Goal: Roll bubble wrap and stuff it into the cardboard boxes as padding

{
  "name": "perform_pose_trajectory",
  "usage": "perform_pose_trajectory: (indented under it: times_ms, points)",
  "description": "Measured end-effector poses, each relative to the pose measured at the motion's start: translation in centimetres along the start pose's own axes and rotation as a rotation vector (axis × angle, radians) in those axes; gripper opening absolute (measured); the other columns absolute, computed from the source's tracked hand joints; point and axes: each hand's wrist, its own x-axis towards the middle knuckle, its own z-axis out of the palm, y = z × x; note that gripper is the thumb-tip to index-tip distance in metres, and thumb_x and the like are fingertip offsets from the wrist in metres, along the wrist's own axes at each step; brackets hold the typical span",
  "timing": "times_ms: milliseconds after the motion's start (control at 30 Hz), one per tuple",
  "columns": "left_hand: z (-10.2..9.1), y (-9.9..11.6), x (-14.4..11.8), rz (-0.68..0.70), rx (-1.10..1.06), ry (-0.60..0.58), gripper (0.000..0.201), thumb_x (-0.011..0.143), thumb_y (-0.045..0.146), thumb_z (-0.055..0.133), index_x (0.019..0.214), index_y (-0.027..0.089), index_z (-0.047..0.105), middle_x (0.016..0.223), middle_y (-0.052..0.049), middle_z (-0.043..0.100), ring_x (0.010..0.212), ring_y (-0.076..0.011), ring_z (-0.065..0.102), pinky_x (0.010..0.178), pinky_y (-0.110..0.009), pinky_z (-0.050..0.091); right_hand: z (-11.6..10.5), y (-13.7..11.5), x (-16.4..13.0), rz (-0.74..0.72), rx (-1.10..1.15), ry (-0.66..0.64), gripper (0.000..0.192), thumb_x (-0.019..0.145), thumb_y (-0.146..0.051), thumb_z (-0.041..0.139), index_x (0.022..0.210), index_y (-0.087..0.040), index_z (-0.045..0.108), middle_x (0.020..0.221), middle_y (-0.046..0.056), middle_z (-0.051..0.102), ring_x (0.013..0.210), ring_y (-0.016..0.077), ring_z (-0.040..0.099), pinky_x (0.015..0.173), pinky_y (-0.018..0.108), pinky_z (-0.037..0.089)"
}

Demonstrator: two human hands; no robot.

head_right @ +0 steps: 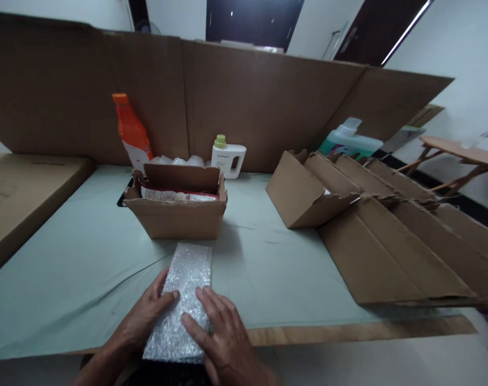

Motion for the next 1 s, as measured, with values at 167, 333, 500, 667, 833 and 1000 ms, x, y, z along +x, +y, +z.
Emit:
perform_pose_trajectory:
  times_ms: [167, 333, 500, 667, 833, 1000]
  points:
    - [-2.7, 0.0, -2.8, 0.182, 0.509, 0.287, 0.088, 0.085, 0.061, 0.061, 0.155, 0.018, 0.028, 0.128, -0.018, 0.063, 0.109, -0.0308, 0.065, 0.094, -0.047, 0.051, 1.7, 0.6, 1.9, 0.252, 0.358, 0.038, 0.05, 0.073, -0.004, 0.046, 0.115, -0.022, 0.066, 0.106, 0.006, 0.076, 0.099, 0.0223, 0.069, 0.088, 0.039, 0.054]
    - [-3.7, -0.1, -5.5, 0.511, 0.852, 0.195, 0.065, 0.09, 0.04, 0.059, 0.151, 0.028, 0.038, 0.147, -0.012, 0.053, 0.135, -0.0289, 0.049, 0.111, -0.05, 0.04, 1.9, 0.4, 3.2, 0.669, 0.587, -0.03, 0.035, 0.092, -0.025, 0.053, 0.125, -0.02, 0.063, 0.111, 0.008, 0.075, 0.102, 0.0224, 0.071, 0.088, 0.034, 0.056]
    - [-1.8, -0.8, -2.1, 0.388, 0.934, 0.219, 0.055, 0.09, 0.033, 0.05, 0.142, 0.014, 0.051, 0.102, -0.01, 0.07, 0.09, -0.0219, 0.066, 0.084, -0.037, 0.053, 2.0, 0.7, 2.9, 0.692, 0.476, -0.012, 0.044, 0.091, -0.026, 0.057, 0.134, -0.018, 0.055, 0.095, 0.004, 0.074, 0.074, 0.0179, 0.068, 0.07, 0.03, 0.056]
    - [-1.6, -0.7, 0.5, 0.315, 1.095, 0.275, 0.061, 0.088, 0.032, 0.051, 0.146, 0.013, 0.046, 0.077, -0.001, 0.064, 0.062, -0.0153, 0.055, 0.068, -0.03, 0.048, 0.7, 0.0, 1.4, 0.385, 0.068, 0.272, 0.041, 0.091, -0.017, 0.06, 0.132, -0.021, 0.054, 0.112, 0.01, 0.07, 0.102, 0.0231, 0.065, 0.089, 0.039, 0.053]
    - [-2.1, -0.8, 0.6, 0.352, 1.139, 0.278, 0.06, 0.09, 0.031, 0.051, 0.148, 0.017, 0.042, 0.088, -0.003, 0.068, 0.073, -0.0175, 0.062, 0.076, -0.032, 0.051, 1.6, -0.4, 2.9, 0.128, -0.015, -0.025, 0.037, 0.089, -0.013, 0.058, 0.125, -0.016, 0.061, 0.124, 0.016, 0.067, 0.115, 0.0305, 0.061, 0.093, 0.048, 0.051]
    - [-3.1, -0.5, -2.4, 0.734, 1.235, 0.128, 0.065, 0.089, 0.03, 0.062, 0.149, 0.024, 0.038, 0.148, -0.015, 0.049, 0.136, -0.0298, 0.045, 0.111, -0.05, 0.04, 1.6, 0.3, 4.1, 0.235, 0.129, -0.149, 0.033, 0.096, -0.011, 0.048, 0.121, -0.018, 0.067, 0.115, 0.012, 0.074, 0.105, 0.0259, 0.067, 0.092, 0.045, 0.052]
